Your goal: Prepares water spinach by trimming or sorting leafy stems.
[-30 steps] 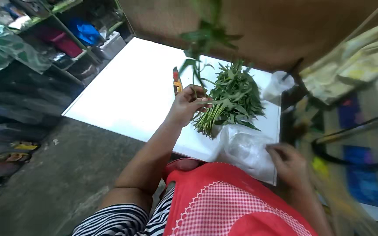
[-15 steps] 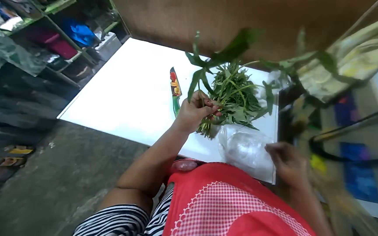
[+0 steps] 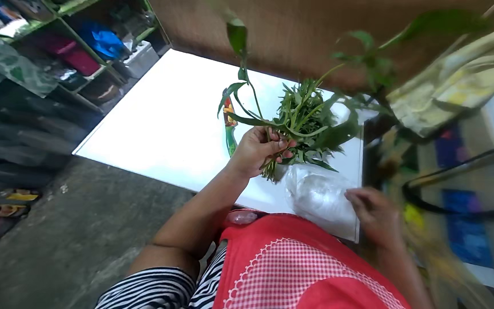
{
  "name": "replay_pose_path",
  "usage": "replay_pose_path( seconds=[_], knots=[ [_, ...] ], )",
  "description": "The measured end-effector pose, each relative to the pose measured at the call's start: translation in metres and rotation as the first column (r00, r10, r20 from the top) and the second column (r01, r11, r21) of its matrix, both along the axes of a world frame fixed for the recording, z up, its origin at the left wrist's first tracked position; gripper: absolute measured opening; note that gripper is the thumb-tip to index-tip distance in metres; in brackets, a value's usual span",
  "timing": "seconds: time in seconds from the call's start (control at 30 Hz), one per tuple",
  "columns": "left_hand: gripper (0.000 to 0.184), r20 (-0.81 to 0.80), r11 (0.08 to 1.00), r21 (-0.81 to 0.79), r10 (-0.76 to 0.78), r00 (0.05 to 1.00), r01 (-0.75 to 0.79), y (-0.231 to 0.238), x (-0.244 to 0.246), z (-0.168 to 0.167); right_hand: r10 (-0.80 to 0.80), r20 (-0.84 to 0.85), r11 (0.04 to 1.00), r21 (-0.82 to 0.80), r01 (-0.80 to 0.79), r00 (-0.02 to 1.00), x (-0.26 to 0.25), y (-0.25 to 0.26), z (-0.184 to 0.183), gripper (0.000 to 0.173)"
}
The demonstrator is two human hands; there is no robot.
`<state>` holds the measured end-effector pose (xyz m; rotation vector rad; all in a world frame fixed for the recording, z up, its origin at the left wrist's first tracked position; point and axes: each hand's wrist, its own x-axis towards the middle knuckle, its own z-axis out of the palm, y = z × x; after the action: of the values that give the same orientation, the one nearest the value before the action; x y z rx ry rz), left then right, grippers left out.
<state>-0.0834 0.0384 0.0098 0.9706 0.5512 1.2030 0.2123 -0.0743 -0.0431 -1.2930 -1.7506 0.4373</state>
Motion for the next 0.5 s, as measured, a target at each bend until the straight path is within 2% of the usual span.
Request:
replay_pose_path(
  seconds=[0.13, 0.23, 0.3, 0.43, 0.5],
  knots=[
    [0.026, -0.005, 0.999, 0.049, -0.016, 1.000, 0.016, 0.000, 0.001, 0.000, -0.006, 0.010, 1.000, -0.005, 0.006, 1.000, 0.000, -0.001, 0.000, 0.023],
    [0.027, 0.014, 0.993, 0.106, -0.046, 0.999, 0.044, 0.001, 0.000, -0.004, -0.076, 0.055, 0.997, -0.022, 0.077, 0.996, 0.000, -0.002, 0.004, 0.021],
    [0.028, -0.030, 0.992, 0.119, -0.029, 0.999, 0.032, -0.002, 0.000, -0.004, -0.129, 0.090, 0.992, 0.007, 0.129, 0.988, 0.010, 0.003, 0.013, 0.022],
    [0.032, -0.117, 0.993, 0.105, -0.047, 0.992, 0.060, -0.010, 0.000, 0.010, -0.236, 0.036, 0.962, 0.149, 0.228, 0.971, 0.051, 0.015, 0.061, 0.026],
    [0.031, -0.112, 0.982, 0.156, -0.086, 0.990, 0.103, -0.010, -0.001, 0.007, -0.251, 0.002, 0.940, 0.241, 0.243, 0.968, 0.081, 0.021, 0.095, 0.020]
  ],
)
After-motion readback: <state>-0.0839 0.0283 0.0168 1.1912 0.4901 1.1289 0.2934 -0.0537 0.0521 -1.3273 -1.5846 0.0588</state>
